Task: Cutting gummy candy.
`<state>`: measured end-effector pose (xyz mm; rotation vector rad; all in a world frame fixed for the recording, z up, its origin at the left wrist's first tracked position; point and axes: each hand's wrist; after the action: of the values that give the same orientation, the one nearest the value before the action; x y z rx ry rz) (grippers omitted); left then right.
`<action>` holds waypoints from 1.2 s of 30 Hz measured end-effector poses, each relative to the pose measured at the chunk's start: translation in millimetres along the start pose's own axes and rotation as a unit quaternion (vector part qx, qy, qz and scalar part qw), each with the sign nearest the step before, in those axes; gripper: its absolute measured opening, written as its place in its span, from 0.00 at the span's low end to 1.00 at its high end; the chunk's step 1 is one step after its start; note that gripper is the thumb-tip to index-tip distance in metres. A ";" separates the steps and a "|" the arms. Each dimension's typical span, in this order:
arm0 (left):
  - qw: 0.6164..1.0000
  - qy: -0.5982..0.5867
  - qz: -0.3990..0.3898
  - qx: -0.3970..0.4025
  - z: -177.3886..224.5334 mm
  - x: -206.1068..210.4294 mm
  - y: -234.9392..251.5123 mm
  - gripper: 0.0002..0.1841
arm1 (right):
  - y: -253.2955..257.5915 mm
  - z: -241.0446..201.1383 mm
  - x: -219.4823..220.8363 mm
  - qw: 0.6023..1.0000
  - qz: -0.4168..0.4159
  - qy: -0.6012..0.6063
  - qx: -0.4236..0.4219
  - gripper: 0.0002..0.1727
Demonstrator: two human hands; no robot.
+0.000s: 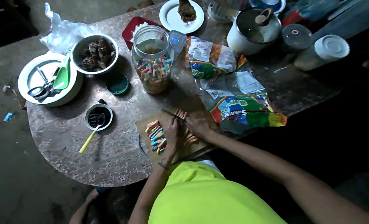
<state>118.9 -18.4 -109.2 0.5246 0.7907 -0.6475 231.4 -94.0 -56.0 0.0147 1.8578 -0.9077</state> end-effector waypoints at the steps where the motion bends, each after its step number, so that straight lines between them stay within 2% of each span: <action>1: 1.000 0.005 0.013 0.001 -0.4 1.8 -1.4 0.10 | -2.8 -9.8 1.1 1.000 -0.011 -0.003 0.024 0.24; 4: 0.999 0.011 0.032 0.004 -2.7 5.6 -3.5 0.09 | -4.1 -15.2 0.4 0.999 -0.012 -0.014 0.032 0.24; 9: 1.000 -0.005 -0.013 -0.019 -1.3 1.6 -2.4 0.11 | 5.7 13.4 3.8 0.999 0.025 0.016 -0.030 0.28; 12: 1.000 0.001 -0.007 -0.029 -3.0 0.6 -0.5 0.11 | 5.7 -7.1 -3.4 1.000 0.000 0.005 0.007 0.26; 17: 0.999 0.008 -0.016 -0.046 -0.4 1.4 -1.2 0.12 | 11.8 7.2 -1.5 0.999 0.006 0.041 -0.017 0.28; 21: 0.999 0.022 -0.004 -0.041 -4.6 3.8 -5.0 0.11 | 6.7 -14.7 3.5 1.000 -0.003 0.004 0.022 0.22; 26: 0.998 0.027 -0.014 -0.055 0.5 4.0 -5.3 0.12 | 3.8 11.1 5.4 0.999 0.028 0.019 -0.030 0.24; 31: 0.994 0.018 -0.052 -0.093 3.6 -2.2 -2.3 0.13 | 9.8 -9.7 3.9 0.999 0.045 0.026 -0.005 0.21; 36: 0.995 0.032 -0.041 -0.084 3.2 1.4 -5.0 0.14 | 3.5 3.6 0.8 0.999 0.001 0.042 -0.017 0.25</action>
<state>117.7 -24.4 -109.3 0.3611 0.9219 -0.6359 235.2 -94.0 -59.4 0.0340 1.9502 -0.8859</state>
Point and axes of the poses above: each hand's wrist, its own y-axis towards the middle knuckle, its own x-axis out of the palm, z = x × y, and after that the axes turned 1 degree about y, right-handed
